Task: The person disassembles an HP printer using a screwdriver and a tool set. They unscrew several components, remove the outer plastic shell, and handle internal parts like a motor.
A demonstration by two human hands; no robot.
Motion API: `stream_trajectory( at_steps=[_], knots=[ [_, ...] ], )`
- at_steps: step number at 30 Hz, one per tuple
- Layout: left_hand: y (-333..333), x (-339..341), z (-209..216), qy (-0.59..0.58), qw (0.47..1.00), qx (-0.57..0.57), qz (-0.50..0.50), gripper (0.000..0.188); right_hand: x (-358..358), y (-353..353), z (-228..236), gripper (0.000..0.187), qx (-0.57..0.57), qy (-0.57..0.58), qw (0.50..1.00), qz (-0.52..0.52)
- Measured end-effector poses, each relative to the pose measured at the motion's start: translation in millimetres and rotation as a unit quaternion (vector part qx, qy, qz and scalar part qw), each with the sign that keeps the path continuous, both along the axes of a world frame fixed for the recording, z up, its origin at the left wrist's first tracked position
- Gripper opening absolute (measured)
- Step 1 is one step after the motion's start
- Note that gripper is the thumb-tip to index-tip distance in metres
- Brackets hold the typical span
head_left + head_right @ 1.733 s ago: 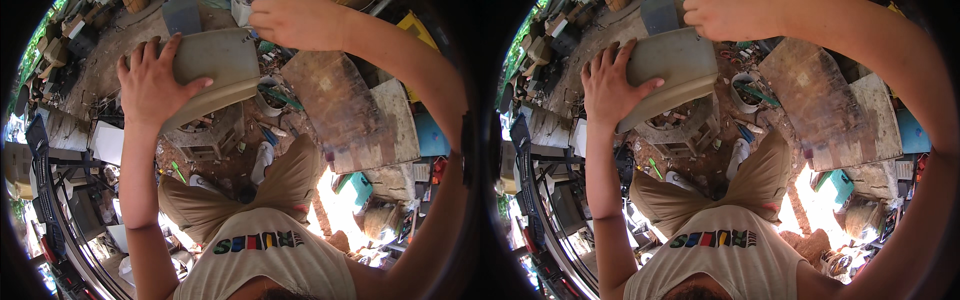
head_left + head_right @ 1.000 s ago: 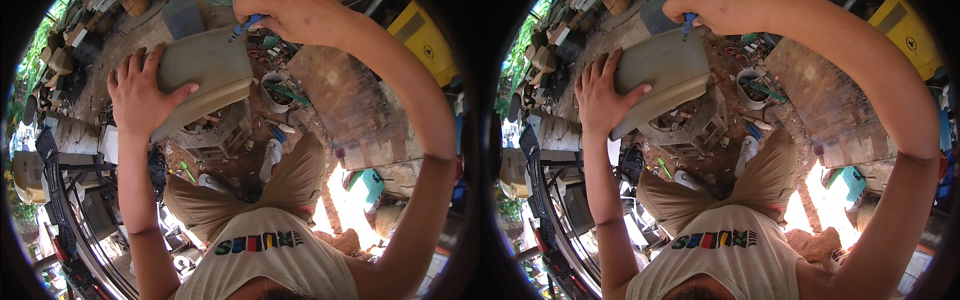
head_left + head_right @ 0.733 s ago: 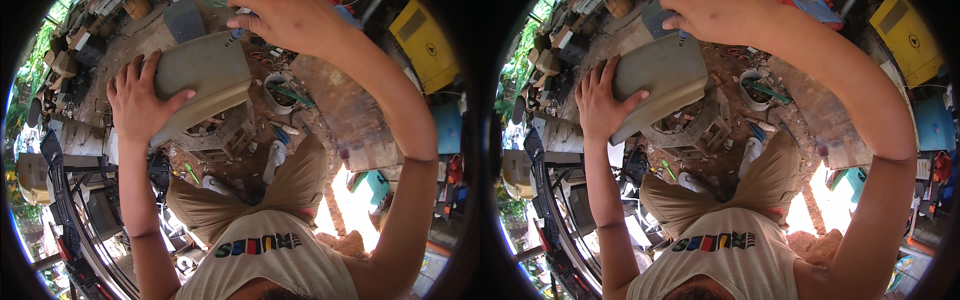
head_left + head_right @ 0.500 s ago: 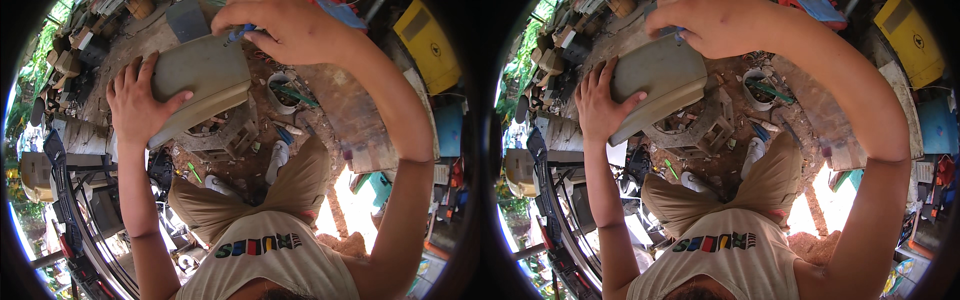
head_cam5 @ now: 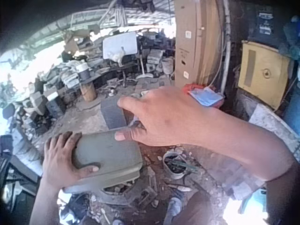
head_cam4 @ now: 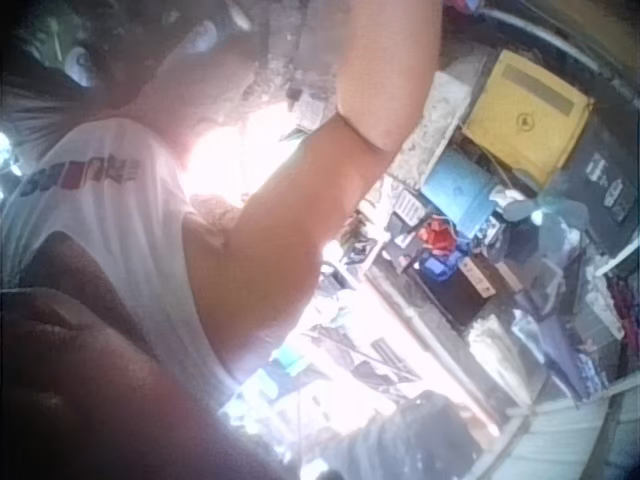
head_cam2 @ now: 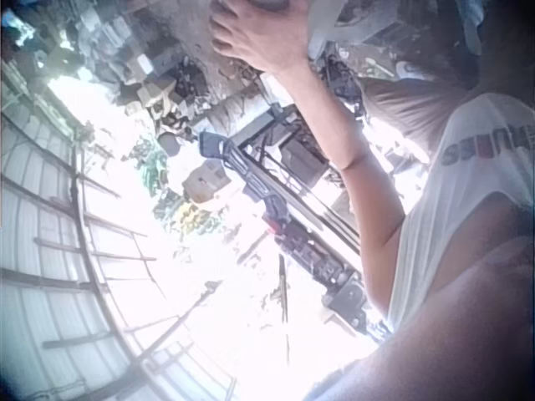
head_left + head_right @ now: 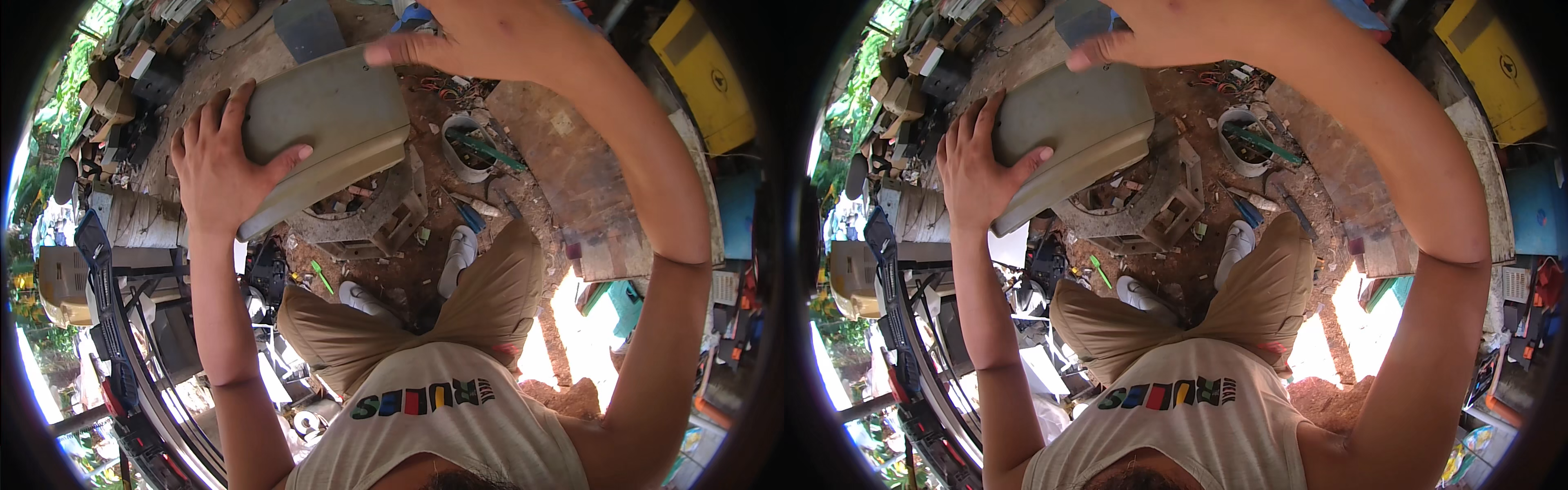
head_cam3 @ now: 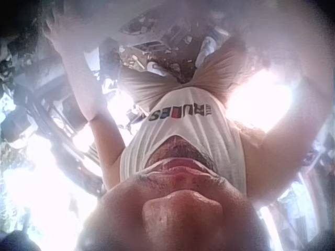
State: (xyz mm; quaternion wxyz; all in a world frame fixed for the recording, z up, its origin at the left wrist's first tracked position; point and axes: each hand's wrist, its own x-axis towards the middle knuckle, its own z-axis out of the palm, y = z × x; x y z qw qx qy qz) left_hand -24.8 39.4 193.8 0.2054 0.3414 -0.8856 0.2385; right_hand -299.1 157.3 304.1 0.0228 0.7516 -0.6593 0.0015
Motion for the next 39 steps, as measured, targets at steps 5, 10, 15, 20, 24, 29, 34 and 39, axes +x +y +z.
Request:
stream_trajectory(
  at_steps=[5,10,15,20,24,29,34,39],
  knots=[
    [-1,-2,1,0.007,1.0,-0.007,-0.015,0.098,-24,-9,-44,0.04,-0.217,-0.106,0.956,0.165],
    [-2,0,0,0.01,1.0,-0.001,-0.014,0.098,-10,-4,-28,0.041,-0.138,-0.036,0.99,0.016],
    [-1,-2,0,0.01,1.0,0.012,-0.006,0.099,-24,-13,-46,0.043,-0.223,-0.093,0.961,0.133],
    [-1,-1,0,0.009,1.0,0.009,0.002,0.099,-9,-6,-33,0.043,-0.161,-0.069,0.984,0.027],
    [-2,-1,0,0.01,1.0,0.004,0.0,0.099,-14,-5,-41,0.037,-0.217,-0.11,0.963,0.111],
    [-1,-2,1,0.012,1.0,0.012,-0.001,0.1,-9,-2,-30,0.025,-0.149,-0.131,0.978,0.067],
    [0,-4,2,0.012,1.0,0.015,0.004,0.099,-21,0,-38,0.016,-0.191,-0.191,0.958,0.095],
    [-2,2,1,0.029,0.999,-0.002,-0.019,0.097,-5,24,-23,0.013,-0.251,-0.215,0.942,0.053]
  ],
)
